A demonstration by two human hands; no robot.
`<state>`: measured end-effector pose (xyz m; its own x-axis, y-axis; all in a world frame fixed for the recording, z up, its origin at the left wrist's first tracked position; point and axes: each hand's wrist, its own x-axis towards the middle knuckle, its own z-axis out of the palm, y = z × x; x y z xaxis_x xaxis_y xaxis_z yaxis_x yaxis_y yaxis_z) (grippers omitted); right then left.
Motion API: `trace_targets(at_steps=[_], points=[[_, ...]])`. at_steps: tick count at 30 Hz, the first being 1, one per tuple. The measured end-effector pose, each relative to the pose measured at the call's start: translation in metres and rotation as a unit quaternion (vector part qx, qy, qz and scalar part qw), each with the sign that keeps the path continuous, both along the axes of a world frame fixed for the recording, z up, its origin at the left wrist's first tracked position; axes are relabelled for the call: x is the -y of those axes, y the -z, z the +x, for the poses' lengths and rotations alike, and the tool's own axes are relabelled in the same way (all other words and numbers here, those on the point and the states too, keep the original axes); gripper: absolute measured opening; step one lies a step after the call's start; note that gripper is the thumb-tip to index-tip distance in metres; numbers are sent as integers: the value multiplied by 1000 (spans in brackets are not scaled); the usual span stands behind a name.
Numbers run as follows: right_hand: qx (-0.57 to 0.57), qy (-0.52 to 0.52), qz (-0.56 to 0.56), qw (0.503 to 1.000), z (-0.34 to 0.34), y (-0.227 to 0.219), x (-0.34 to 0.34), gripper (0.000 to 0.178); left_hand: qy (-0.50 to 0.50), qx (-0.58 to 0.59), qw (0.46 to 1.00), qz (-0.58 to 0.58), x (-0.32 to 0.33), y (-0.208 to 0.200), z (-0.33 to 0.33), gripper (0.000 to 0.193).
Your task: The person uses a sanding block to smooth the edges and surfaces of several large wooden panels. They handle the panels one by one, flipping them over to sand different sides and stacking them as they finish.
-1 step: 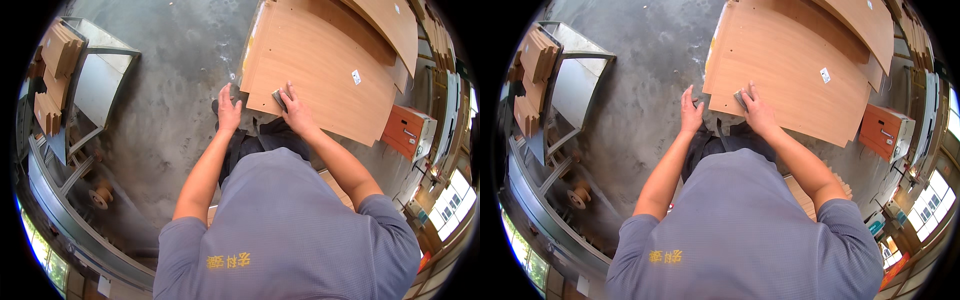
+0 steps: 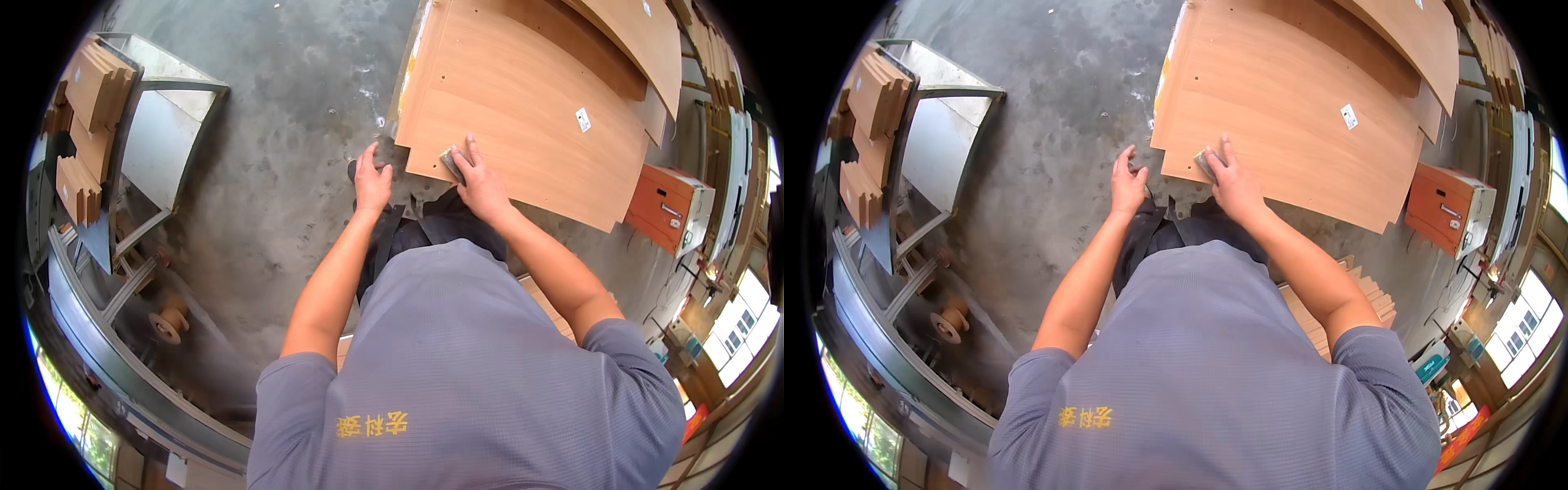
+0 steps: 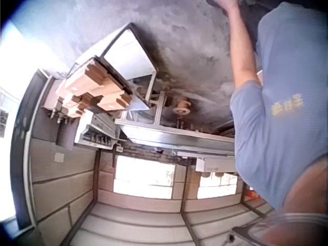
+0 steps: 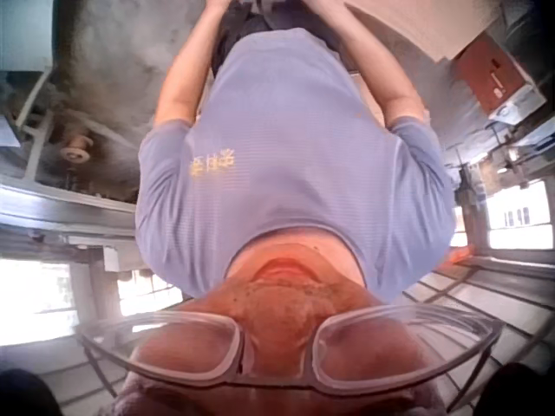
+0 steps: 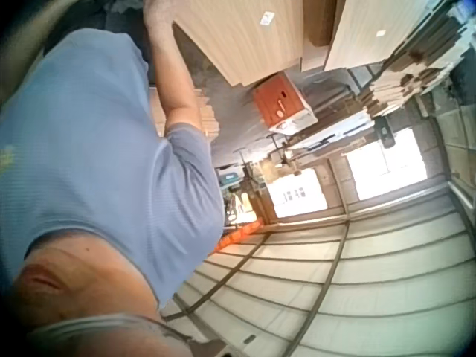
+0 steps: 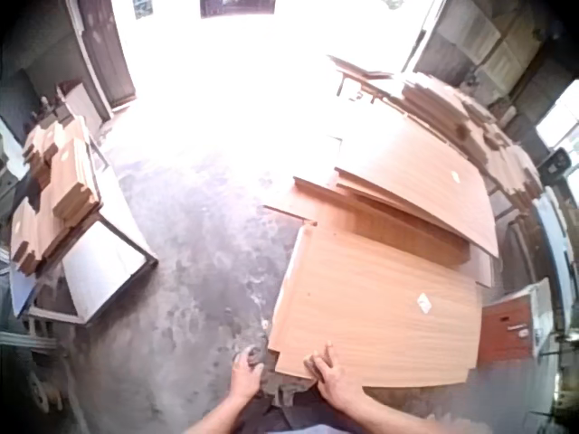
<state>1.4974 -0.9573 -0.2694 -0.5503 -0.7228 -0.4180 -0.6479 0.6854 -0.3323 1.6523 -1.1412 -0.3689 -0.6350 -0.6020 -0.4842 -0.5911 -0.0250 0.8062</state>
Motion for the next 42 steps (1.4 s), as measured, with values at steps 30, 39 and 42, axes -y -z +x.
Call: trace_targets(at_steps=[30, 39, 42], points=[[-68, 184, 26, 980, -99, 32, 143, 45, 187, 49, 975, 107, 21, -11, -36, 31], [-29, 239, 56, 969, -221, 36, 211, 31, 168, 78, 976, 113, 21, -18, -31, 32], [-50, 267, 0, 963, -250, 40, 212, 36, 169, 100, 973, 124, 24, -29, -35, 30]])
